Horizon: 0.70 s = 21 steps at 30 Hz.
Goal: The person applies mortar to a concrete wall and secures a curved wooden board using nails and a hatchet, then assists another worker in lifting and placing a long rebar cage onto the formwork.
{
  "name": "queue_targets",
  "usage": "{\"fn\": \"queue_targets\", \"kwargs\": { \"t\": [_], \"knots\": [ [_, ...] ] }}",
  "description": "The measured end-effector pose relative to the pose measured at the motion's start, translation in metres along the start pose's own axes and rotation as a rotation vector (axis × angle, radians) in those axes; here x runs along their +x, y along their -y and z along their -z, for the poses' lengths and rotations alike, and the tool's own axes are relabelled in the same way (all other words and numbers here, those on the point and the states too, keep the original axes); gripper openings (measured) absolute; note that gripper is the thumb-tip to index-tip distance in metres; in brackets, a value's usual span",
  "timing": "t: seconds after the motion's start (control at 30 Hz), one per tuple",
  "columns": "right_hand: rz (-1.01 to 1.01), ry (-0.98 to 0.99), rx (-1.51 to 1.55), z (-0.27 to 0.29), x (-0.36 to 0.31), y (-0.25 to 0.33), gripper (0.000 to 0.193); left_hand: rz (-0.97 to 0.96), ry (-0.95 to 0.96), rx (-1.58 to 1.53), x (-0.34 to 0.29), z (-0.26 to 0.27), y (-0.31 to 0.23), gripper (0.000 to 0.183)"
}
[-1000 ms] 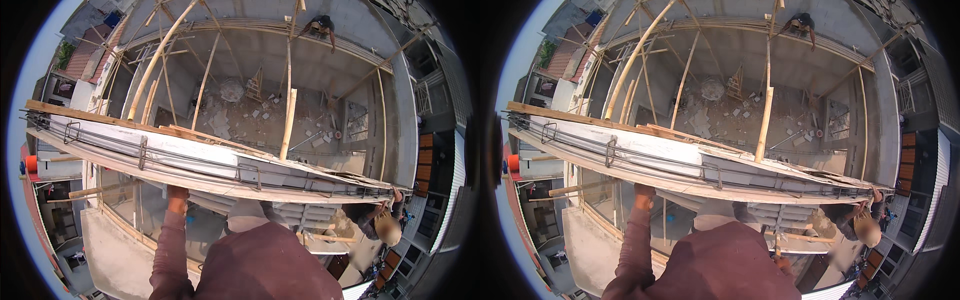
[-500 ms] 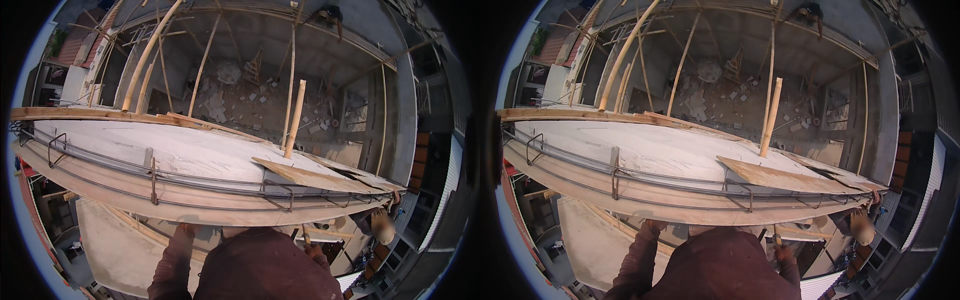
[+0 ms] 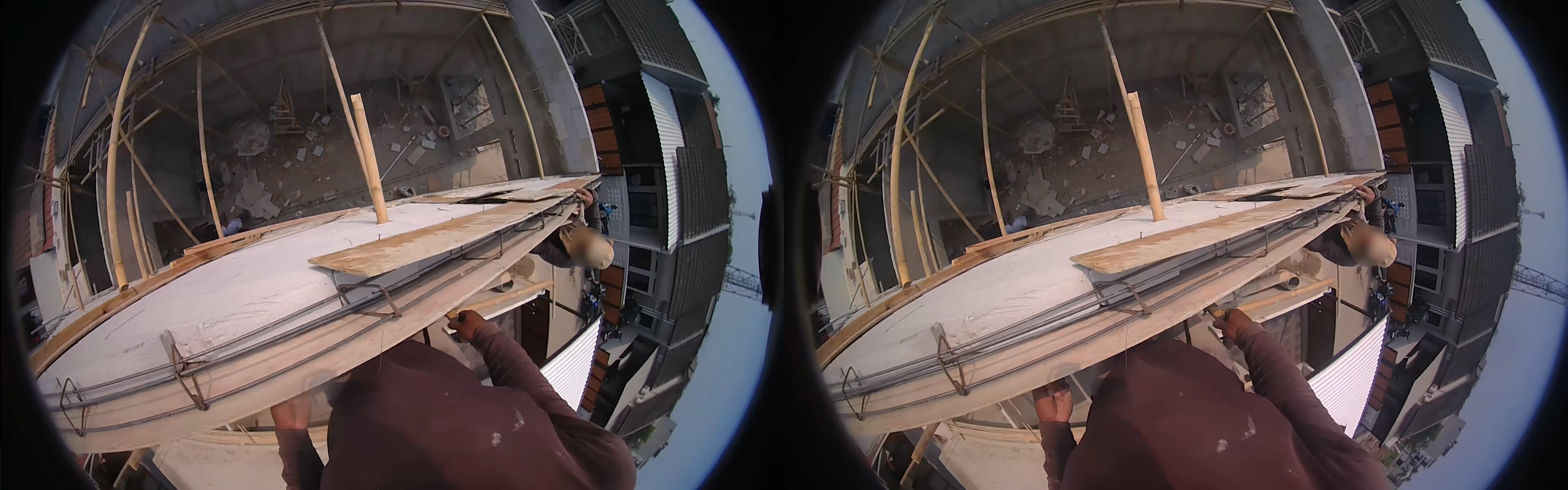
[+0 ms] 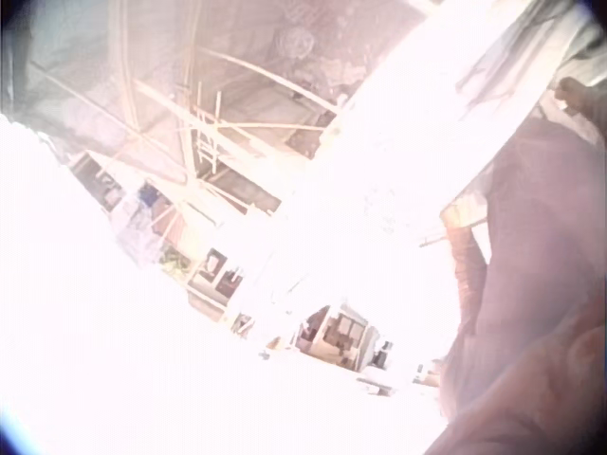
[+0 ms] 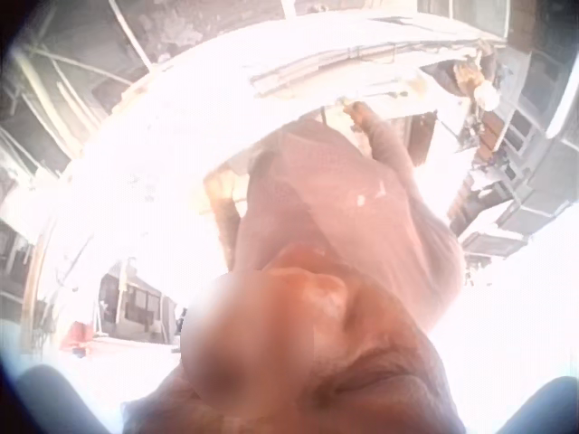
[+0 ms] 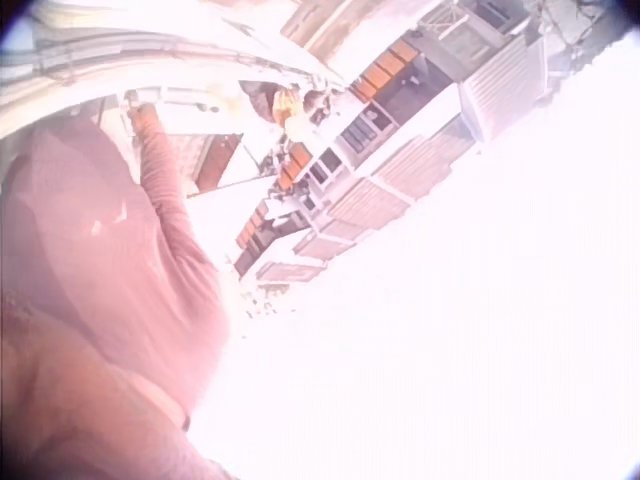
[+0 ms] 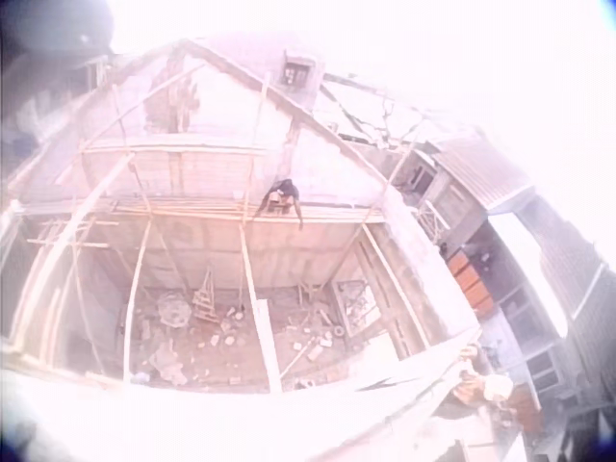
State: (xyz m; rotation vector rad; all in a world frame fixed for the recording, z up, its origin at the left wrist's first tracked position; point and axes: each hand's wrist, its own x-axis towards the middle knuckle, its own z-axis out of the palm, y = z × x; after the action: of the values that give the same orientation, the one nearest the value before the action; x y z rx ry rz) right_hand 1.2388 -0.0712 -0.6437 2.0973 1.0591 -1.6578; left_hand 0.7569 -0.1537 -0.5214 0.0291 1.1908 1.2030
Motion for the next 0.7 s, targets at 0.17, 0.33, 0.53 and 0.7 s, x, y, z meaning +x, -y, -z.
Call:
{"fn": "queue_targets", "kwargs": {
  "t": [0.17,0.33,0.53,0.7],
  "knots": [
    [-0.073,0.104,0.024,-0.01,0.013,-0.034,0.047,0.269,-0.256,-0.425,-0.01,-0.032,-0.002,0.031],
    [-0.209,0.088,0.17,-0.009,-0.001,-0.041,0.037,0.295,-0.528,0.12,-0.034,-0.04,-0.015,0.041],
    [-0.268,0.004,0.438,-0.021,0.0,-0.081,0.031,0.438,0.153,1.466,-0.089,-0.173,-0.144,0.04],
    [-0.278,-0.151,0.565,-0.022,-0.017,-0.112,0.023,-0.739,0.224,1.358,-0.015,-0.305,-0.143,0.041]
  ]
}}
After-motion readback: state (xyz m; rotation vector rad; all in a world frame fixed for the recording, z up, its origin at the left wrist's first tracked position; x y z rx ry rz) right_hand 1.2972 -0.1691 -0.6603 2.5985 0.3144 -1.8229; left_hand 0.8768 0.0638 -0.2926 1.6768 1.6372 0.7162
